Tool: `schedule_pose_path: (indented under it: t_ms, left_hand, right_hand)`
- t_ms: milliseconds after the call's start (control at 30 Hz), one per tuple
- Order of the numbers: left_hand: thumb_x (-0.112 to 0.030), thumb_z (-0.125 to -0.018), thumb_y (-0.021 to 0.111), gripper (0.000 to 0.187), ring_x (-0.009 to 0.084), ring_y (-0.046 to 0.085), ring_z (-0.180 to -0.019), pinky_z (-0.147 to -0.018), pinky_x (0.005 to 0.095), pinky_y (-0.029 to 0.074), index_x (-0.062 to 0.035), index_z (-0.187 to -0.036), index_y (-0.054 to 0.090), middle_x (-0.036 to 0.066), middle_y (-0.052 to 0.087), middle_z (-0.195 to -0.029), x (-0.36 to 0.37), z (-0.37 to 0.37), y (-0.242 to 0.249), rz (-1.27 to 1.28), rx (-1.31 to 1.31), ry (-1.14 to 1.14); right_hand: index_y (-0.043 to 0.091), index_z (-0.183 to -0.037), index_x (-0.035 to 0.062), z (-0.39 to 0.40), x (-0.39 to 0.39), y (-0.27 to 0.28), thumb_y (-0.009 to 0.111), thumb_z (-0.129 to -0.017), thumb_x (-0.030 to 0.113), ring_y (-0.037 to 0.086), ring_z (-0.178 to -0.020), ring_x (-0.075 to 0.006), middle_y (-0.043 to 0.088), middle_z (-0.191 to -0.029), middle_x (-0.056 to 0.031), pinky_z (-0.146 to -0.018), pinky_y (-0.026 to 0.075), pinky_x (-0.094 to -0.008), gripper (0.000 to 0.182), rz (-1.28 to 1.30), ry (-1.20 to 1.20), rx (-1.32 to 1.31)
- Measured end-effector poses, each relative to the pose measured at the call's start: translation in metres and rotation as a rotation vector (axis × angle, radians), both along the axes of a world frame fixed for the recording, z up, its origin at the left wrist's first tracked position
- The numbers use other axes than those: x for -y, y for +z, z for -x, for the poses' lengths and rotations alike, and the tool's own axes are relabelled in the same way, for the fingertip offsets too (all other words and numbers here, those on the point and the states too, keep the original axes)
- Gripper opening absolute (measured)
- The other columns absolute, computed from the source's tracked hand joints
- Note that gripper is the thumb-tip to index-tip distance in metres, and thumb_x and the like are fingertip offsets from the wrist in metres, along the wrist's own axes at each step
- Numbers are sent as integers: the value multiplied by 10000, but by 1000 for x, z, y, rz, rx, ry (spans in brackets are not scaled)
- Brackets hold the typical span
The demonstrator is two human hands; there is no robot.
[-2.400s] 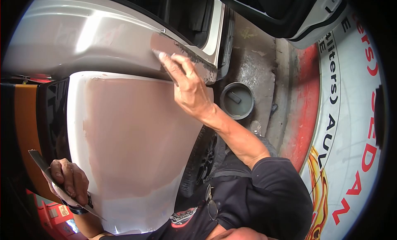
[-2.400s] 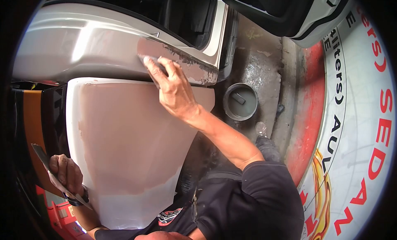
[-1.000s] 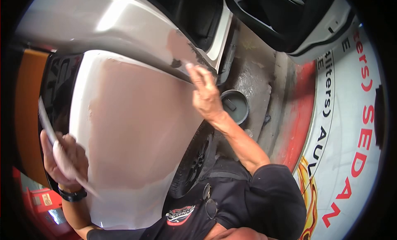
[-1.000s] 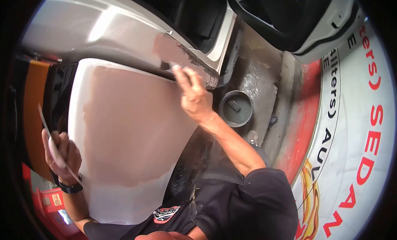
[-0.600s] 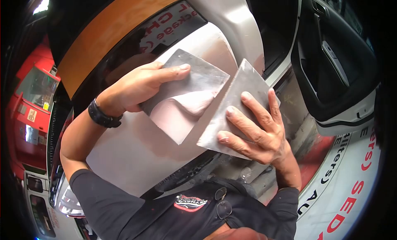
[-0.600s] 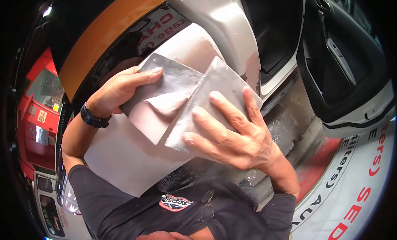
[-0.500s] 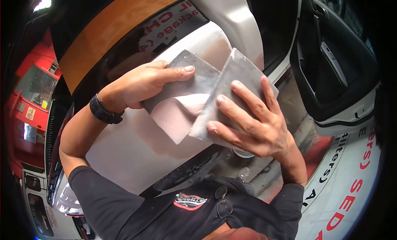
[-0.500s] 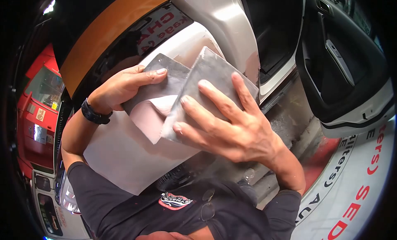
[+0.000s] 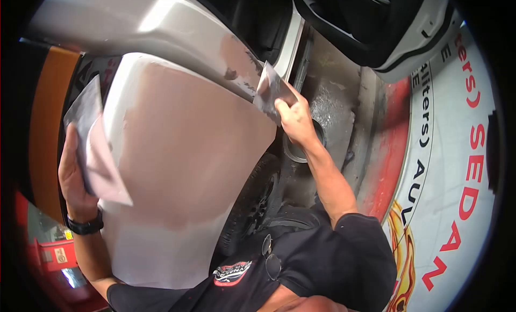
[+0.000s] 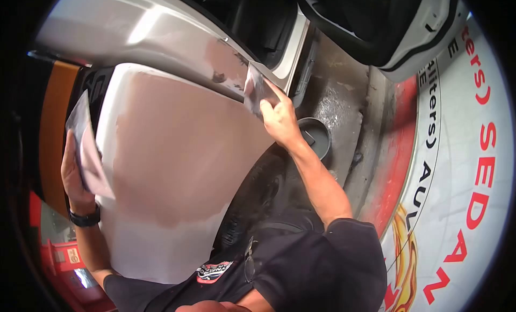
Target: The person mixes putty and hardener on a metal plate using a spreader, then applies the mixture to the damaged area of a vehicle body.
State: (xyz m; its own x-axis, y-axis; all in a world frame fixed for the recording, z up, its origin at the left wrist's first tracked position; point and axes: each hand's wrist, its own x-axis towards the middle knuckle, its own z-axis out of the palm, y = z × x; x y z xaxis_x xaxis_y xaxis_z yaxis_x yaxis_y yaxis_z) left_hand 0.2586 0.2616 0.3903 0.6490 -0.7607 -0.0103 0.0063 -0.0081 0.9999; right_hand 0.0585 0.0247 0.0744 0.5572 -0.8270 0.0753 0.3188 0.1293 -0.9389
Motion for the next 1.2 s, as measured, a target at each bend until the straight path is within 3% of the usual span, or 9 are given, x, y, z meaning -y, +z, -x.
schedule_pose_path:
  t_ms: [100,167,233,333,433,600,867,967,1200]
  left_hand:
    - [-296,-1059,388,435,212,654,-748,-612,306,575,1,-1361,488,186,640,-1151,-11,-16,-1,-1,-77,-127]
    - [-397,-1063,340,524,289,693,-821,-637,370,619,12,-1343,511,227,638,-1147,-16,-25,2,22,-232,-352]
    - [-417,-1066,321,545,252,643,-636,-464,334,581,57,-1227,537,187,579,-843,-18,-19,2,28,-197,-250]
    - [-354,-1078,345,449,169,525,-498,-397,237,442,22,-1167,573,129,561,-801,-13,-10,-1,38,-71,-264]
    - [-346,-1082,327,457,181,550,-493,-392,257,470,28,-1185,568,136,562,-793,-13,-6,-3,111,-43,-247]
    - [-334,-1082,329,424,182,538,-464,-374,262,475,19,-1031,557,137,554,-741,-5,-5,1,30,-25,-337]
    - [-341,-1083,323,432,153,454,-361,-283,242,388,-27,-830,480,116,512,-622,-6,-1,0,47,20,-246]
    - [-359,-1078,312,499,220,563,-355,-286,280,479,2,-776,479,167,549,-614,-6,0,-2,108,-32,-157]
    - [-341,-1078,316,495,238,568,-359,-300,295,498,20,-792,496,200,584,-660,-11,-6,-2,135,-26,-181]
  right_hand:
    - [500,-1420,69,-25,19,-4,429,-891,-35,512,-650,-66,597,-1119,-47,-583,440,-222,544,89,-150,11]
    - [516,-1396,52,-43,30,-3,442,-872,-64,626,-757,-191,607,-1186,-168,-729,504,-275,542,289,-257,-66]
    - [531,-1377,43,-56,35,4,436,-851,-92,656,-931,-286,605,-1170,-181,-852,518,-330,551,441,-336,-43]
    - [539,-1364,33,-73,36,5,444,-821,-113,622,-1071,-346,599,-1174,-183,-954,492,-382,570,491,-404,-26]
    - [565,-1346,45,-86,31,7,408,-834,-137,644,-1003,-305,621,-1184,-189,-902,512,-346,566,567,-552,-90]
    - [545,-1383,86,-104,14,4,571,-722,-101,578,-1123,-374,539,-1221,-187,-967,479,-399,687,550,-557,-106]
    - [537,-1381,67,-75,16,-4,498,-765,-146,592,-1091,-379,570,-1191,-223,-941,495,-409,653,545,-448,-41]
    - [527,-1390,62,-86,28,-1,466,-781,-155,602,-1087,-359,579,-1199,-206,-942,496,-395,650,533,-516,-71]
    - [543,-1380,71,-97,31,4,459,-808,-153,598,-1130,-343,594,-1214,-180,-971,489,-374,620,501,-526,-126]
